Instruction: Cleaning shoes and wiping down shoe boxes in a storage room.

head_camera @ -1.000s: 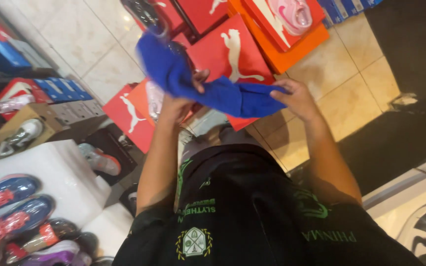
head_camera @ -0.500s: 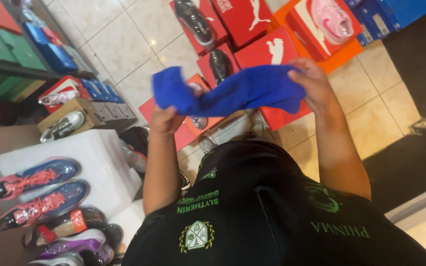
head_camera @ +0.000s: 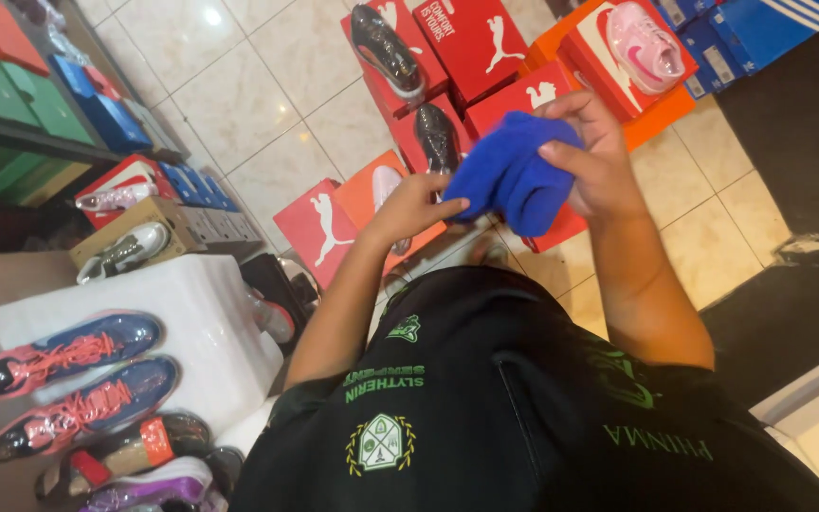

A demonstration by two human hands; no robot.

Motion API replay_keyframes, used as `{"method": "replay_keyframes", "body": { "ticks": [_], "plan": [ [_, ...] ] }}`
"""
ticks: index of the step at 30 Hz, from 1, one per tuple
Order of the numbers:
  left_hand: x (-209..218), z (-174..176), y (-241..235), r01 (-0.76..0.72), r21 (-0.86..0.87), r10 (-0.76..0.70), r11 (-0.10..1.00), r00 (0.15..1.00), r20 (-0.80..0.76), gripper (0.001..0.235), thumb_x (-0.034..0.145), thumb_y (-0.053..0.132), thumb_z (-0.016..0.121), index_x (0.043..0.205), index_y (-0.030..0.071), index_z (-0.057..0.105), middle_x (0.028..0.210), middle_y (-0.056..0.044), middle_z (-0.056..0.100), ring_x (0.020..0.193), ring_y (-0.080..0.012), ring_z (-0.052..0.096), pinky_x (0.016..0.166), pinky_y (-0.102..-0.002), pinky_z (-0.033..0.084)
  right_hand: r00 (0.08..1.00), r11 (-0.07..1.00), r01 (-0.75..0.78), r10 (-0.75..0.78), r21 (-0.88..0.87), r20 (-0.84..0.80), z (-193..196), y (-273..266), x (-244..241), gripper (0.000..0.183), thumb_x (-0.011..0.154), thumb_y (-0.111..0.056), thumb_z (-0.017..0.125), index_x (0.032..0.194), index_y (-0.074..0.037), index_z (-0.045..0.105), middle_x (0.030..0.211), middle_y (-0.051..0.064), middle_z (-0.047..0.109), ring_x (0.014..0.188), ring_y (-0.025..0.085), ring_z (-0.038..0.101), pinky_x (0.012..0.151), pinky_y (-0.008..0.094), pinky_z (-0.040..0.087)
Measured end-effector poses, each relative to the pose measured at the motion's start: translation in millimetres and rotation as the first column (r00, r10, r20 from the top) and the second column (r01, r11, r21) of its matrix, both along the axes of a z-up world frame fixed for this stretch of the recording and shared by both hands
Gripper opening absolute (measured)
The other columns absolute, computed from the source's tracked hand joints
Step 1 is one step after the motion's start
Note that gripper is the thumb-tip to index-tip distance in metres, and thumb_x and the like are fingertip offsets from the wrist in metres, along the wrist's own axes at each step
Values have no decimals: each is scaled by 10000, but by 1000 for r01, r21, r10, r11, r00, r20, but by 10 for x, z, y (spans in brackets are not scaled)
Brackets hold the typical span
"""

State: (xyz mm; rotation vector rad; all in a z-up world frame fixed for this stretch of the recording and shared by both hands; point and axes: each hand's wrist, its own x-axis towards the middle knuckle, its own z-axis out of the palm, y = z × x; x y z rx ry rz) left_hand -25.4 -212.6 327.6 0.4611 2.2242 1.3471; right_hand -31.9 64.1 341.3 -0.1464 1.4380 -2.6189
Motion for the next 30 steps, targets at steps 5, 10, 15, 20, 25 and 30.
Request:
{"method": "replay_keyframes", "body": {
  "ticks": [5,10,15,20,25,30],
  "plan": [
    [31,65,-114,-115,214,100,970,992,84,304,1047,445,490,1003,161,591,912,74,557,868,-79,524,797,-247,404,947,950,10,92,313,-307,306,790,29,474,869,-26,691,1256,-132,439,1151,94,551,1088,194,576,957,308,510],
    [75,848,50,239,163,-182,957,936,-303,296,1078,412,447,1046,145,570,783,22,560,667,-130,576,613,-291,441,844,313,-151,534,938,-42,917,570,42,903,770,-366,732,1556,-115,366,1568,141,387,1382,295,350,1122,476,277],
    [52,1341,275,317,-89,-321,944,829,-458,356,1032,415,502,827,127,544,655,-75,592,562,-287,588,531,-399,377,664,222,-505,717,834,212,617,-183,-14,638,769,-371,817,1329,-188,571,1171,-3,749,991,116,685,814,308,567],
    [11,1310,-209,155,-174,-174,973,980,-99,379,835,434,788,956,113,626,724,-150,686,727,-407,705,662,-465,549,784,478,-29,556,878,-277,718,204,12,200,899,-147,753,1064,-34,757,963,204,766,922,443,720,797,521,556],
    [50,1269,-539,114,-435,-128,893,992,-2,280,846,357,758,901,122,616,714,-91,671,676,-308,650,636,-410,473,846,148,-60,533,987,-29,957,386,32,196,943,-152,618,1093,-141,742,1026,47,731,923,261,678,781,400,527],
    [29,1391,-759,-55,-539,12,841,996,-83,284,914,343,746,763,166,583,684,30,677,613,-169,591,599,-334,415,862,180,107,474,978,-181,808,724,-49,163,976,-121,640,1112,-65,711,1051,67,696,946,229,653,836,354,499]
  ]
}}
